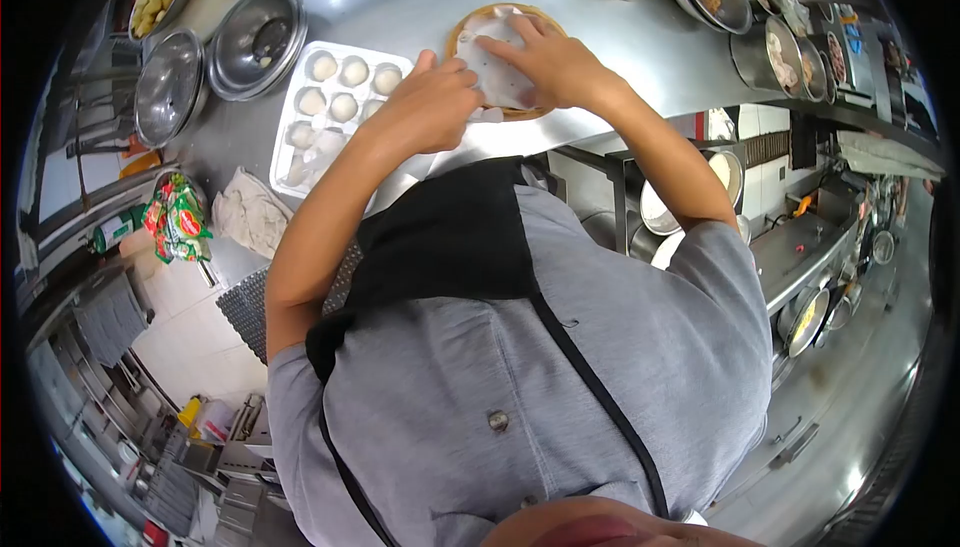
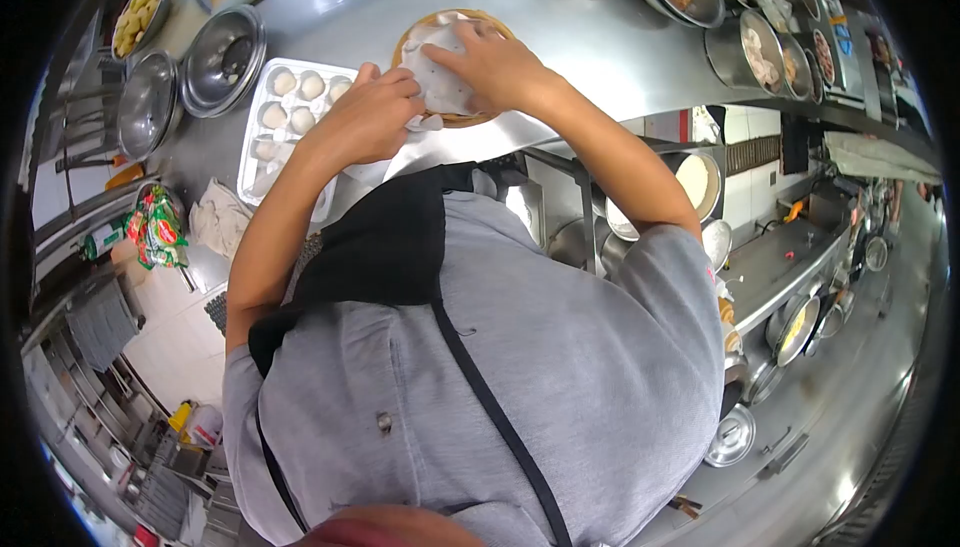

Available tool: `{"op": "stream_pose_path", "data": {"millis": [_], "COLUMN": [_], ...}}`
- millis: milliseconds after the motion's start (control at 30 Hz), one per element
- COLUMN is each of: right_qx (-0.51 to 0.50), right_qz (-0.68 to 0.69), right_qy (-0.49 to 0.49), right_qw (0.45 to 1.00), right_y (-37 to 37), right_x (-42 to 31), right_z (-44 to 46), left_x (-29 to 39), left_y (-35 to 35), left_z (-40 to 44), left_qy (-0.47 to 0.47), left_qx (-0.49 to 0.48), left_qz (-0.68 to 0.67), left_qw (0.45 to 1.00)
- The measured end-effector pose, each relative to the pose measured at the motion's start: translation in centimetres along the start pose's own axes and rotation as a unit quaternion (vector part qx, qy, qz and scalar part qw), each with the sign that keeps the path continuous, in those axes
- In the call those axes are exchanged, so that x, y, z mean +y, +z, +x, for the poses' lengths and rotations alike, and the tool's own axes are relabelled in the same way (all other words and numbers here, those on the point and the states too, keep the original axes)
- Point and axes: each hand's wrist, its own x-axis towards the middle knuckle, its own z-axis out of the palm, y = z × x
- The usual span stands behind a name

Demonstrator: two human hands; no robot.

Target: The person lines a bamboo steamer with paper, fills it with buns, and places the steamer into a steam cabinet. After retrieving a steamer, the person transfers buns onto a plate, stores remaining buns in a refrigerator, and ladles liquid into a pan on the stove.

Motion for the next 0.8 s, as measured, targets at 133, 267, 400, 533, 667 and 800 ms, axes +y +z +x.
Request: {"op": "stream_pose_path", "data": {"millis": [133, 267, 400, 533, 667, 800], "right_qx": [-0.101, -0.048, 0.085, 0.104, -0.066, -0.115], "right_qz": [-0.033, -0.093, 0.155, 0.386, 0.494, 0.589], "right_qy": [0.045, -0.006, 0.006, 0.009, 0.045, 0.190], "right_qw": [0.993, 0.994, 0.984, 0.917, 0.866, 0.777], "right_y": [-0.7, -0.8, -4.1, -2.2, 4.6, 6.5], "right_x": [-1.1, -0.8, -3.3, -9.2, -12.8, -14.9], "right_z": [1.1, 0.5, 0.2, 0.3, 2.7, 5.7], "left_x": [-0.1, -0.6, -0.9, -3.4, -8.4, -10.1], "left_y": [0.6, -0.2, -4.2, -1.0, 2.1, 5.4], "left_z": [-0.2, -2.9, -11.7, -23.7, -26.9, -26.1], "left_qy": [-0.029, 0.016, -0.120, -0.337, -0.455, -0.473], "left_qx": [0.000, 0.119, 0.202, 0.523, 0.553, 0.268], "left_qz": [-0.007, -0.091, -0.355, -0.420, -0.126, 0.084], "left_qw": [1.000, 0.989, 0.905, 0.661, 0.687, 0.835]}}
